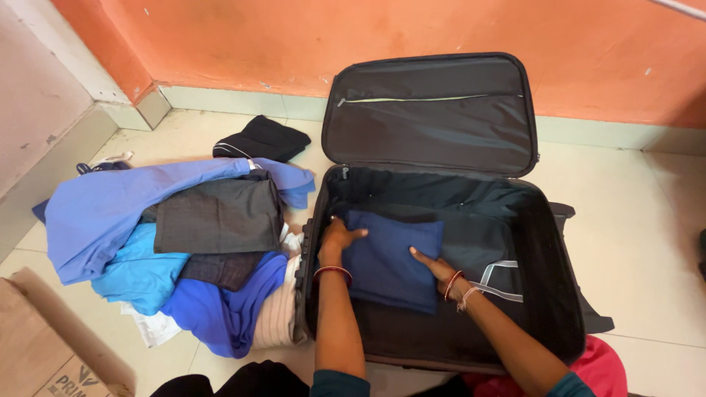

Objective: The person folds and places several garments into an open suitcase. They handle a blue shirt, dark gray pants, and a light blue shirt, folding each item and arranging them inside the suitcase.

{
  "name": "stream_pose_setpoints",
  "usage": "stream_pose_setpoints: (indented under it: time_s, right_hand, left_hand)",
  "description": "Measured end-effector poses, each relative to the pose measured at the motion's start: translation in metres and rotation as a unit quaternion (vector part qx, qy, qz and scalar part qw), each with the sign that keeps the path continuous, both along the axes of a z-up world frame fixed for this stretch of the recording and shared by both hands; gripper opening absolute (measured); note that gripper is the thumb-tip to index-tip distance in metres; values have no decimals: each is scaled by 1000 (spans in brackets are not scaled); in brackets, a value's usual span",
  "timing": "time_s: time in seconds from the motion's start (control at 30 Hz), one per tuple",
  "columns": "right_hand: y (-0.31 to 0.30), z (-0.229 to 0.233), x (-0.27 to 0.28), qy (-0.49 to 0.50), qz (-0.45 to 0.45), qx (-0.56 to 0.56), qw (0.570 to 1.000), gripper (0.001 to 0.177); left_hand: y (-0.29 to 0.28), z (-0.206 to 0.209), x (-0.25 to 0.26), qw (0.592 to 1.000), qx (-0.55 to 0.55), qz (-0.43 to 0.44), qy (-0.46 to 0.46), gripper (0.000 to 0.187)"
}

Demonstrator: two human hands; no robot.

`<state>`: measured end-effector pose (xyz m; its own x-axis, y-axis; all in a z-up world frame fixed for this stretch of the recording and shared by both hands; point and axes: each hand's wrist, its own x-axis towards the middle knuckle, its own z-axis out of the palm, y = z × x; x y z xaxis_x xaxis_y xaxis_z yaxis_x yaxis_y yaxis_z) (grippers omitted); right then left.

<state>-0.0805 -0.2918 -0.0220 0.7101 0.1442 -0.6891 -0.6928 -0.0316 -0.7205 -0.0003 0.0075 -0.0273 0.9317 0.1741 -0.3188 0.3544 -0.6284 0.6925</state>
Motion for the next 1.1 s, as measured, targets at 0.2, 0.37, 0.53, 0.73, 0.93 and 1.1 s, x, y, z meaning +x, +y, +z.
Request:
stream_pose_setpoints:
  time_s: [0.2, 0.37, 0.53, 0.73, 0.93, 1.1]
  right_hand:
    - [-2, 7, -3, 14, 11, 11, 1000, 111]
    - [0, 8, -5, 3, 31, 1, 1000, 111]
    - [5, 10, -7, -19, 24, -20, 999, 107]
    - [-10, 33, 9, -70, -7, -31, 997, 82]
    - [-110, 70, 25, -99, -107, -187, 971, 82]
    - [-163, 51, 24, -97, -202, -238, 945, 81]
  left_hand:
    - [3, -14, -1, 986, 103, 75, -106, 53]
    - [-22, -1, -11, 979, 170, 113, -23, 56]
    - [-37, 5, -18, 974, 210, 85, -9, 67]
    - [-22, -23, 8, 975, 196, 102, 24, 62]
    - [-84, -31, 26, 988, -88, 8, -124, 85]
    - [-155, -12, 8, 990, -97, -20, -102, 70]
